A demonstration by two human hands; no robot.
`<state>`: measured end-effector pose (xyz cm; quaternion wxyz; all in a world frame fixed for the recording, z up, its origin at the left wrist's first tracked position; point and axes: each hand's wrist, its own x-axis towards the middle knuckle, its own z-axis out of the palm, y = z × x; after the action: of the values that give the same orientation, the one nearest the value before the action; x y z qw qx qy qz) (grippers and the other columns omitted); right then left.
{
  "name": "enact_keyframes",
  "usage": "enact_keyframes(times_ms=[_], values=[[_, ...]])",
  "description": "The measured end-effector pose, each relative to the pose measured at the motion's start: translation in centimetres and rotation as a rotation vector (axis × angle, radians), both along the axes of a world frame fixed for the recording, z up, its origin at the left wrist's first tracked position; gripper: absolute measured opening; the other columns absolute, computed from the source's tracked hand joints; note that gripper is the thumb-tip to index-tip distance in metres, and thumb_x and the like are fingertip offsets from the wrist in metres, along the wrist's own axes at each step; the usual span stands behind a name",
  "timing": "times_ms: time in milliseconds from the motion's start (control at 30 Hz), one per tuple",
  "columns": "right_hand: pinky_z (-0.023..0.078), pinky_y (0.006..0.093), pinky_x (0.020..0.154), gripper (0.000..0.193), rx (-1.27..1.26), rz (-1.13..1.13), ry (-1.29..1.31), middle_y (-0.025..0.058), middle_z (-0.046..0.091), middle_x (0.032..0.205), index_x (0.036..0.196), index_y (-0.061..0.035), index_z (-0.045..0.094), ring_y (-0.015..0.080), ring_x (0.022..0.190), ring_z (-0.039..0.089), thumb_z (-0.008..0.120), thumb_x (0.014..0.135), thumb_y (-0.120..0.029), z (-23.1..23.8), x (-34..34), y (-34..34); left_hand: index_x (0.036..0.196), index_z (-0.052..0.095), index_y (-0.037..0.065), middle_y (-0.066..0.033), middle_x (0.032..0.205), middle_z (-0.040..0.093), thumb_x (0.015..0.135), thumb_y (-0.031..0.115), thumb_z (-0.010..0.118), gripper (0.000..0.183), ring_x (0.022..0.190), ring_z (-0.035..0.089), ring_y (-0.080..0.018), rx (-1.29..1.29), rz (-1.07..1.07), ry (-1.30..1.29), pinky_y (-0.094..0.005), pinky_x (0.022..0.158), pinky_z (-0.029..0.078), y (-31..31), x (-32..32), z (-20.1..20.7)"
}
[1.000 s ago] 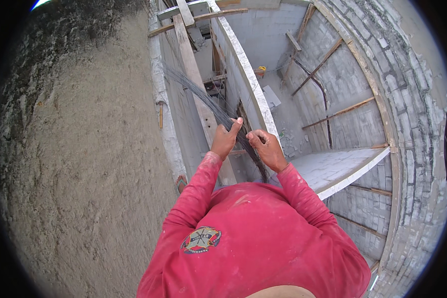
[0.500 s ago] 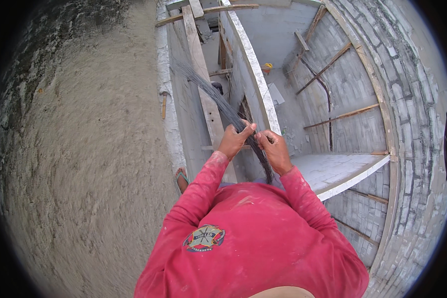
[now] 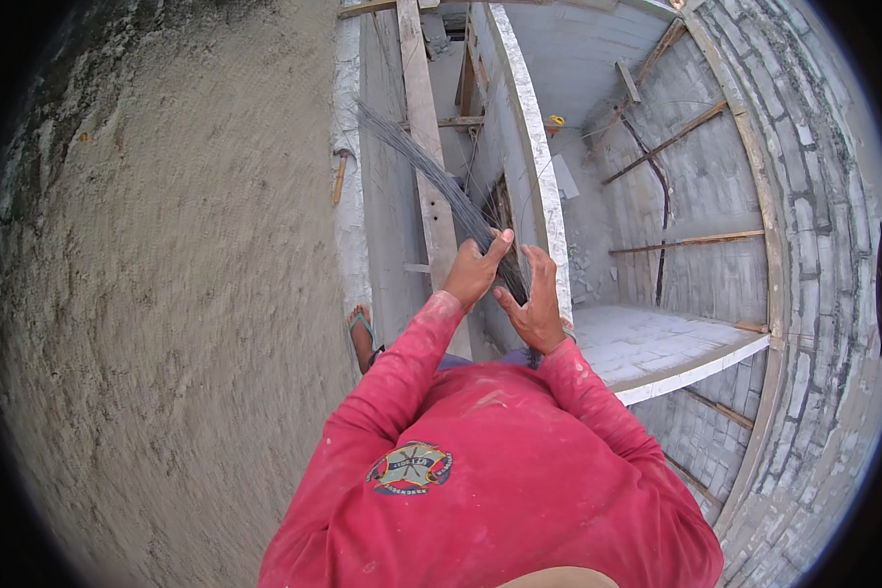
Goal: The person lifts and positions long wooden planks onto a concrete structure, aligning them with existing supports. They then pick up a hammer and use it to tap the wood into place.
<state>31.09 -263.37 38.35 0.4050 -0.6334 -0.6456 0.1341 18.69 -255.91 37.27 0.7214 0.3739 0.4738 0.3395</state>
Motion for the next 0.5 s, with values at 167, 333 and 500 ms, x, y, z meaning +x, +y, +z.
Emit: enact_keyframes(times_ms=[167, 333, 500], values=[[0.046, 0.0419, 0.093, 0.044, -0.458, 0.026, 0.438, 0.0246, 0.064, 0.113, 0.123, 0.0029, 0.055, 0.0379, 0.11, 0.061, 0.063, 0.095, -0.031, -2.1, 0.3, 0.2, 0.106, 0.058, 0.008, 0.0015, 0.092, 0.055, 0.093, 0.05, 0.065, 0.045, 0.083, 0.053, -0.0082, 0.037, -0.061, 0.055, -0.0266, 0.071, 0.047, 2.2, 0.1, -0.6], [0.046, 0.0382, 0.091, 0.044, -0.361, -0.127, 0.389, 0.0229, 0.064, 0.117, 0.119, 0.0046, 0.058, 0.0335, 0.112, 0.062, 0.058, 0.099, -0.034, -7.7, 2.6, 3.1, 0.109, 0.061, 0.0, -0.0007, 0.079, 0.053, 0.089, 0.054, 0.067, 0.058, 0.071, 0.049, -0.0076, 0.171, 0.048, 0.257, -0.0235, 0.061, 0.042, 3.3, 0.4, -3.3], [0.043, 0.04, 0.098, 0.051, -0.42, -0.147, 0.583, 0.0231, 0.063, 0.12, 0.124, 0.0053, 0.055, 0.0344, 0.115, 0.059, 0.053, 0.101, -0.04, -9.7, 3.8, 7.7, 0.114, 0.062, -0.001, -0.0061, 0.082, 0.061, 0.091, 0.049, 0.066, 0.055, 0.078, 0.055, -0.0107, 0.031, 0.164, 0.477, -0.0275, 0.069, 0.046, -1.0, -3.8, -9.4]])
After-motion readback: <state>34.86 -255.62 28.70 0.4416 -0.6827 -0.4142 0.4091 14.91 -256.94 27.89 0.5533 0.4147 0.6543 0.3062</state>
